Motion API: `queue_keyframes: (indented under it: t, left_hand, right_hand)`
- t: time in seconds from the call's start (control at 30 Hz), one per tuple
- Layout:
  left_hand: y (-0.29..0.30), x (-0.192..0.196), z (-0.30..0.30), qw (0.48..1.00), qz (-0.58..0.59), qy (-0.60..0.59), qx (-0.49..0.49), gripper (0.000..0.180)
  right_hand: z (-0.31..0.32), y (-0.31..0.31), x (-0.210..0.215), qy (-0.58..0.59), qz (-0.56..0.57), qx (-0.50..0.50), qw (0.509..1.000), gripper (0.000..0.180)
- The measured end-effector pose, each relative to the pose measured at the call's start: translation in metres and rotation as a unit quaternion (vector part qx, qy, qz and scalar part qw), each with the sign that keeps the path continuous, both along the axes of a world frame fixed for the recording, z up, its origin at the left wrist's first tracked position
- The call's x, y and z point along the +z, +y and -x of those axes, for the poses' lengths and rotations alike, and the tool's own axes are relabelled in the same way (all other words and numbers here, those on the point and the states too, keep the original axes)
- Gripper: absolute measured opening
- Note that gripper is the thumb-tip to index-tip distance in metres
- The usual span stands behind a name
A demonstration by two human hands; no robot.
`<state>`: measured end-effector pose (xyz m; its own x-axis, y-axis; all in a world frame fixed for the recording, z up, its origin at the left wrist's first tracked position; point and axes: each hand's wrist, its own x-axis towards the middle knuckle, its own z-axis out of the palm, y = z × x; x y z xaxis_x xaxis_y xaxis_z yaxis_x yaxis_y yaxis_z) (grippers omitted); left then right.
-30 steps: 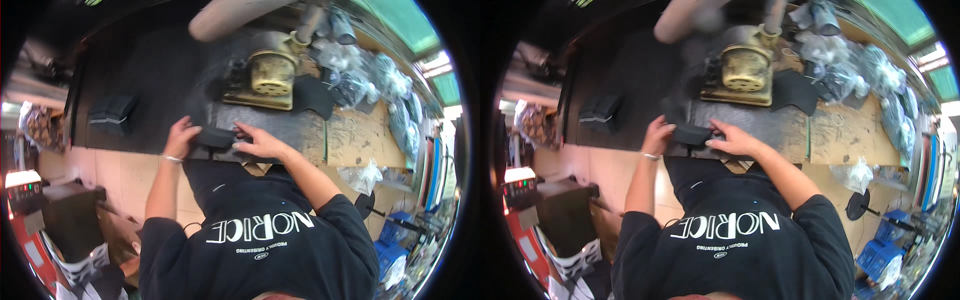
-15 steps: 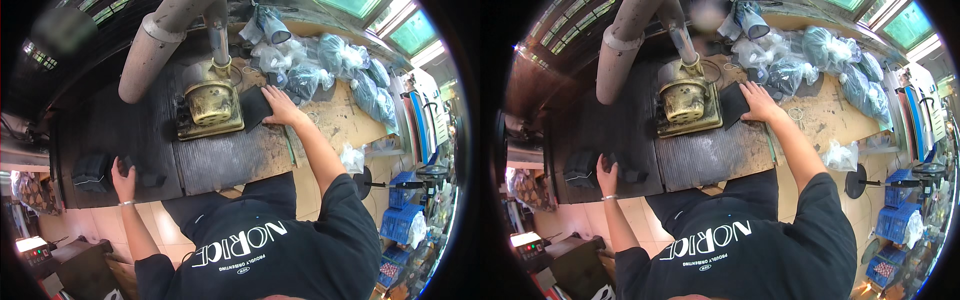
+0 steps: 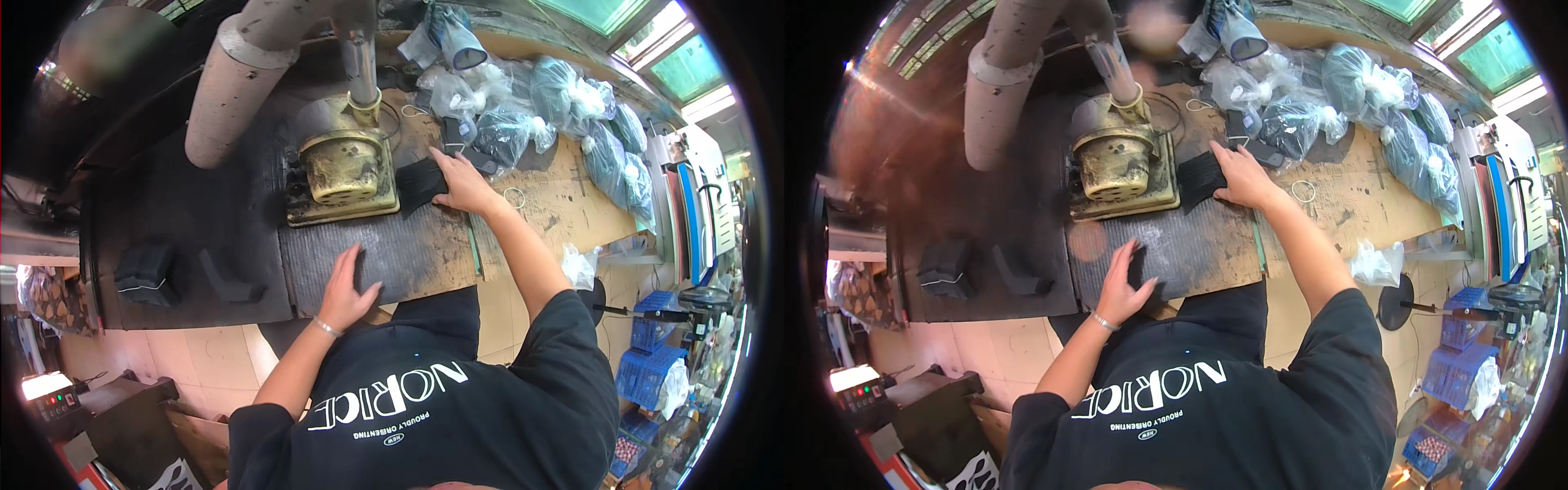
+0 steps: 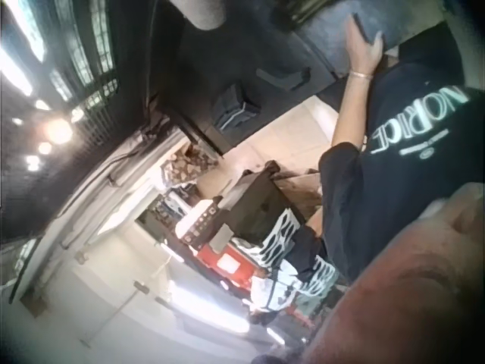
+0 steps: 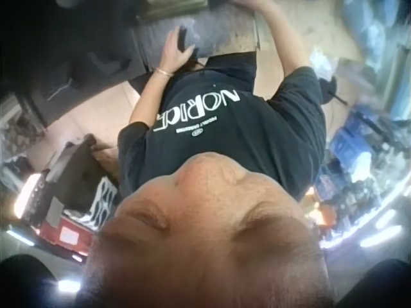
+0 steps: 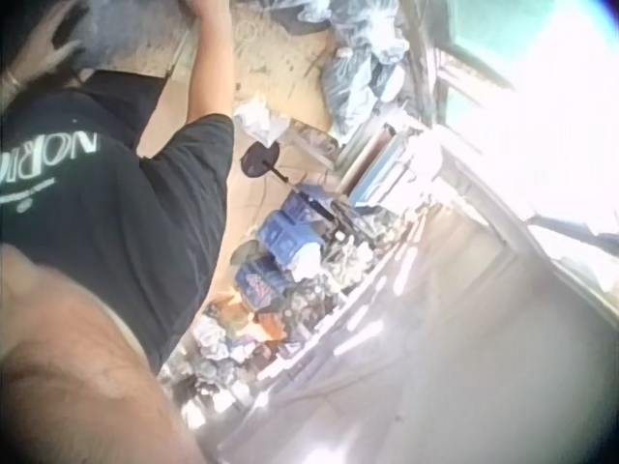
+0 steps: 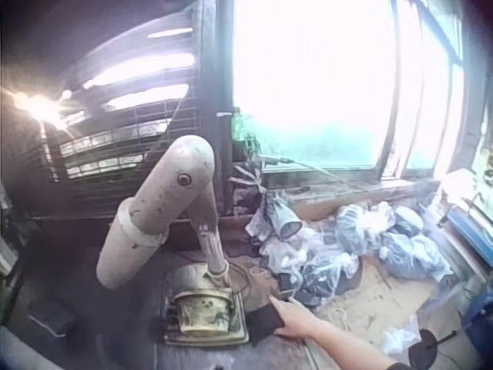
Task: Manually shaping and inspecting black shoe components using a heated or specialized industrial fixture.
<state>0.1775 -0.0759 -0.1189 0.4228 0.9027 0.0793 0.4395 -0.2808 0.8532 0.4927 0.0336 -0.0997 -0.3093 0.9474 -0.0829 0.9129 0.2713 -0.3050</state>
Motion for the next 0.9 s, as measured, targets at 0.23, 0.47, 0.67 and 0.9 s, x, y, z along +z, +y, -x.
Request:
queue_keyframes:
  t: [0.23, 0.47, 0.67, 0.9]
  left_hand:
    - [0.054, 0.015, -0.092, 0.976, -0.15, 0.092, -0.125, 0.109]
    - [0.059, -0.01, -0.112, 0.977, -0.132, 0.096, -0.138, 0.06]
    - [0.054, -0.015, -0.119, 0.991, -0.096, 0.067, -0.059, 0.054]
    - [0.039, -0.012, -0.102, 0.996, -0.054, 0.073, -0.006, 0.057]
  right_hand:
    - [0.008, -0.08, 0.019, 0.115, -0.083, 0.079, 0.987, 0.075]
    - [0.005, -0.107, 0.009, 0.098, -0.182, -0.025, 0.978, 0.068]
    - [0.031, -0.172, -0.028, 0.492, 0.016, -0.22, 0.842, 0.047]
    - [0.087, -0.114, -0.086, 0.942, 0.182, -0.183, 0.217, 0.054]
